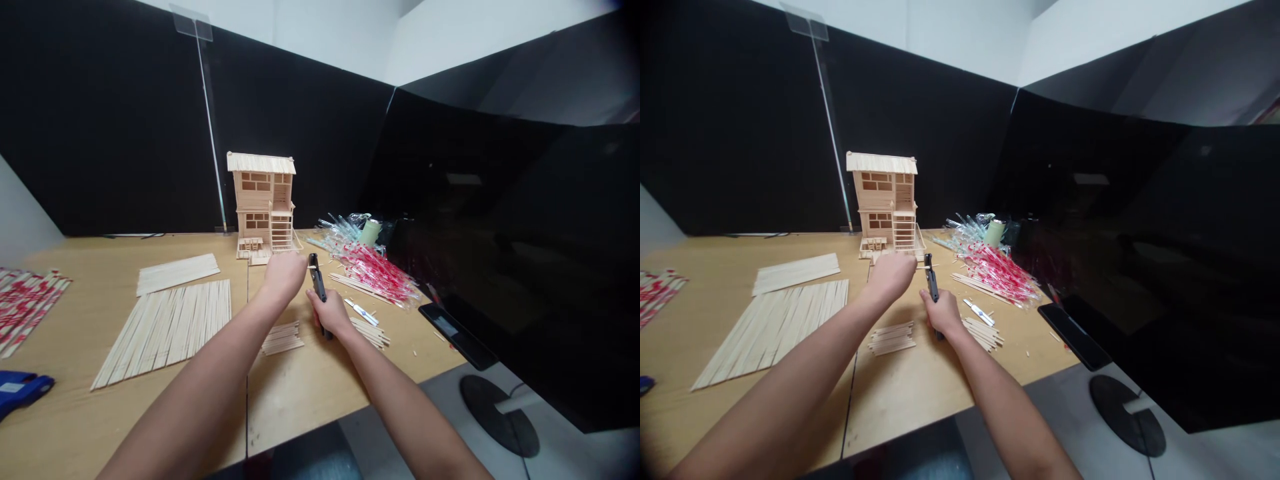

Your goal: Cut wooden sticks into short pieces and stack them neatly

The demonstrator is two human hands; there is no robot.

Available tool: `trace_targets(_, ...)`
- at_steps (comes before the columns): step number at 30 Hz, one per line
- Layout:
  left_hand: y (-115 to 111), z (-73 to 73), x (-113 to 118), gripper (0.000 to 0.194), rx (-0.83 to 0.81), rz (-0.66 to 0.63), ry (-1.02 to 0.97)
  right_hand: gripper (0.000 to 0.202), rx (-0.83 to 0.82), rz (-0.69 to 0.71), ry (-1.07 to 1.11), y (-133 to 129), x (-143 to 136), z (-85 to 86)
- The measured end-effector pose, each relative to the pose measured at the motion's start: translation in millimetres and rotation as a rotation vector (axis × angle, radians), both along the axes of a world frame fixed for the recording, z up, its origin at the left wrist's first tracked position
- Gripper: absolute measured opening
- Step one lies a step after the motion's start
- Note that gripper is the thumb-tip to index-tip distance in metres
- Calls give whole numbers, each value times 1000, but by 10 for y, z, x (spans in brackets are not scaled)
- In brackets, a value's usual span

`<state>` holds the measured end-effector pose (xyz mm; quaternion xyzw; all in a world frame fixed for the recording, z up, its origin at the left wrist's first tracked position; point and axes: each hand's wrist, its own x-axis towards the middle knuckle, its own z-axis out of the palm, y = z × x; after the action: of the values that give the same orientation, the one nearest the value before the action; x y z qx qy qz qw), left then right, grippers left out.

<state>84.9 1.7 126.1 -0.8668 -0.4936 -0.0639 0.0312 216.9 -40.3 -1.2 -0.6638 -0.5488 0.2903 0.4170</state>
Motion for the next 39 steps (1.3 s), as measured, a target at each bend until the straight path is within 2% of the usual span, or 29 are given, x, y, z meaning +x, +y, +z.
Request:
trace_targets(3, 31, 9, 38, 32, 97, -7, 52, 48, -20, -1, 108, 22, -26, -36)
trace_targets(6, 47, -5, 77, 34, 119, -34, 67, 48, -14, 24, 315, 33, -61, -62)
trace_targets(10, 58, -65, 124, 34, 97, -19, 5, 48, 2, 8, 498, 59, -85, -74)
trace_targets(13, 90, -180, 111, 27, 12, 21, -72, 47, -37, 17, 618, 92, -52, -63)
trace_targets(16, 146, -402, 15, 24, -136, 10, -184, 46, -44, 5, 749, 124, 27, -30)
trace_targets(20, 206, -769, -225, 32, -644, -74, -691, 44, -29, -1, 872, 127, 113, 25)
trace_targets(23, 192, -920, -449, 38, -791, -103, -829, 43, -26, 38, 919, 81, 90, 54)
trace_targets(26, 116, -914, -658, 39, -721, -43, -666, 43, 9, 98, 940, 16, 28, 84)
trace_targets(28, 45, -870, -753, 33, -529, 33, -401, 42, 26, 118, 943, -12, 3, 106)
trace_targets(31, -64, -845, -784, 30, -294, 60, -71, 40, 27, 109, 932, -22, 5, 123)
trace_targets(35, -164, -914, -698, 34, -209, 55, 48, 38, 11, 106, 927, -9, 21, 100)
trace_targets(39, -207, -950, -695, 33, -216, 10, 27, 37, 15, 123, 916, -8, 17, 74)
